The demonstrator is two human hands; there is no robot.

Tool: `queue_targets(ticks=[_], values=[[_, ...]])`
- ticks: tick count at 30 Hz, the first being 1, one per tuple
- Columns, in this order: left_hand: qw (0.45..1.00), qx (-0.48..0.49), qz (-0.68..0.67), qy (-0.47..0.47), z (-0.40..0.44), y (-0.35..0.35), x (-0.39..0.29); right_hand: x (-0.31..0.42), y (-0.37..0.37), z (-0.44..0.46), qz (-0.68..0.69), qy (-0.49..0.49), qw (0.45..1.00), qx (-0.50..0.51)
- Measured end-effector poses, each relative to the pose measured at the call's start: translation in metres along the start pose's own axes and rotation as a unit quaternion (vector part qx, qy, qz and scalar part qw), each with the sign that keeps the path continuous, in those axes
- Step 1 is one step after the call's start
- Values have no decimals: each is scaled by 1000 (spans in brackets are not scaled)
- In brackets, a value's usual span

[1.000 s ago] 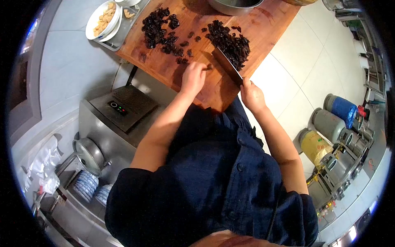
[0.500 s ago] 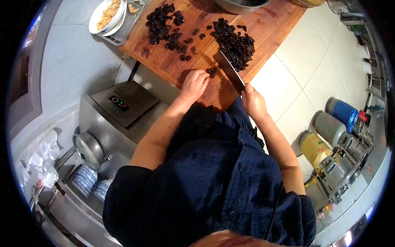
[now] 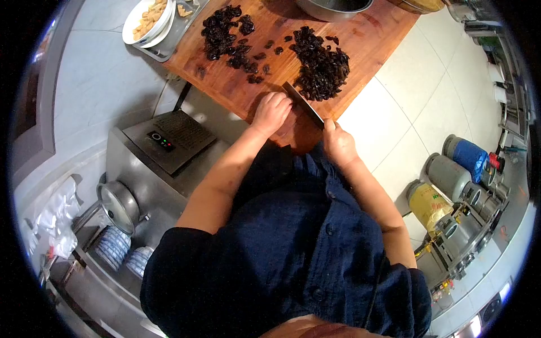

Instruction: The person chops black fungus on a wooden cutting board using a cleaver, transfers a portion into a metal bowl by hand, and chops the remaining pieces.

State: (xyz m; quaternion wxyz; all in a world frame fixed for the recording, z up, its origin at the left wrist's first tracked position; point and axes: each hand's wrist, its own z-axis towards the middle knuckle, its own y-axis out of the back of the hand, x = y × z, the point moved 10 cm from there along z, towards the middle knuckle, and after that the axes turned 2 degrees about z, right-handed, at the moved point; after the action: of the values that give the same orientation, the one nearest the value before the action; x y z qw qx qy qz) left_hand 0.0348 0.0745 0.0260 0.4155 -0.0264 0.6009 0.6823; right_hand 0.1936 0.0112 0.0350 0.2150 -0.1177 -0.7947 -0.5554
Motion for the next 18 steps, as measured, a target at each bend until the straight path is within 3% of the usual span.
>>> queue_targets(ticks=[5, 8, 13, 16, 18], values=[[1000, -9, -1, 3, 1, -1, 1, -2, 17, -8, 0, 5, 1000, 1], [998, 42, 39, 13, 0, -4, 1, 1, 4, -15, -29, 6, 998, 54], [1000, 12, 18, -21, 0, 0, -3, 0, -7, 5, 10, 15, 1000, 19], [998, -36, -20, 38, 0, 16, 18, 4, 1, 7, 43, 26, 999, -8], [984, -114, 21, 136, 3, 51, 52, 9, 3, 9, 60, 45, 997, -9]])
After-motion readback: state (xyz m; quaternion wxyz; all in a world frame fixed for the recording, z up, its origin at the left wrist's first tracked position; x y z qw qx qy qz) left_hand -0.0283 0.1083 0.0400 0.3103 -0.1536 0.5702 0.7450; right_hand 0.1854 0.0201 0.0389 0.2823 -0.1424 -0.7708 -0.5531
